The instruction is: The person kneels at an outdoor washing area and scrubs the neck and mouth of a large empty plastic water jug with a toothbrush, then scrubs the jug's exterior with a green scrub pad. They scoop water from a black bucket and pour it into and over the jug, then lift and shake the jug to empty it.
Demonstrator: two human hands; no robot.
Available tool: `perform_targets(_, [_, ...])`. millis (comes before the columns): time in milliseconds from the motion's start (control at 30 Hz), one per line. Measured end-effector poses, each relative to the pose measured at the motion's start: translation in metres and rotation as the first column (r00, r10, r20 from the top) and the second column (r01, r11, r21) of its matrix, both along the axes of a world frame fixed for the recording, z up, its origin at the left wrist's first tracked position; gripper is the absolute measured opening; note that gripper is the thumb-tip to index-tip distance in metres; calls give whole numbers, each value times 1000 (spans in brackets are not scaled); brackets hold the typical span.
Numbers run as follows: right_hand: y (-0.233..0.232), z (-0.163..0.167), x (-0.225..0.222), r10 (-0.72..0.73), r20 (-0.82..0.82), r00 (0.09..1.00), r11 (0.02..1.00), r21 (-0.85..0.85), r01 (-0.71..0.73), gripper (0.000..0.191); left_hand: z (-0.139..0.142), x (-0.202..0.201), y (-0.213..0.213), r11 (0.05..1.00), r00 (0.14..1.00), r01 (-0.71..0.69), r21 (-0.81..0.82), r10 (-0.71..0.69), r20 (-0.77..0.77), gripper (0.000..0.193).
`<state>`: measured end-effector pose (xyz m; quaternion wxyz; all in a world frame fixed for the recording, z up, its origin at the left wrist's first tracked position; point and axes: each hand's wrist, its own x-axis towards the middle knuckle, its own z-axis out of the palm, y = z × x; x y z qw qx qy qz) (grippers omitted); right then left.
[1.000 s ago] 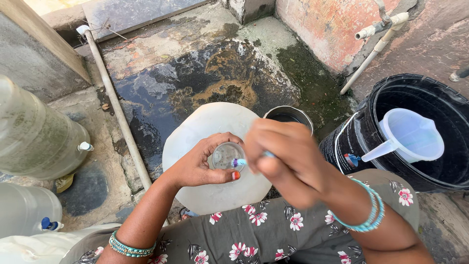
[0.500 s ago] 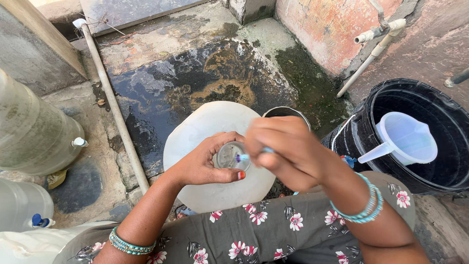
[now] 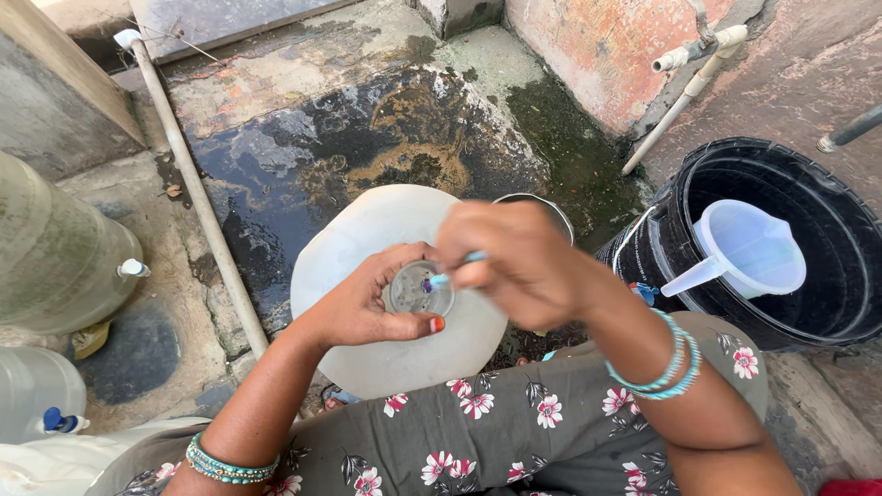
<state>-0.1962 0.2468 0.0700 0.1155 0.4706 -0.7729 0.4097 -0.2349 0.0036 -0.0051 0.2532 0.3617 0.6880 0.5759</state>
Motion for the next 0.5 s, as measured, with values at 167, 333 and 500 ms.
perform_targets(167, [53,32,16,-254,-207,945,872,-472,131,28,-2,-15,-10,996,999,-49,78,49,5,42])
perform_targets(333, [80,-16,-65,-502,33,864,844,-201,498,24,-2,-36,-31,982,993,-119,147,120,0,38])
perform_targets(500, [93,-165,-124,-680,94,727,714,311,628,25,-3,-37,-42,969,982,-188,159,188,17,35])
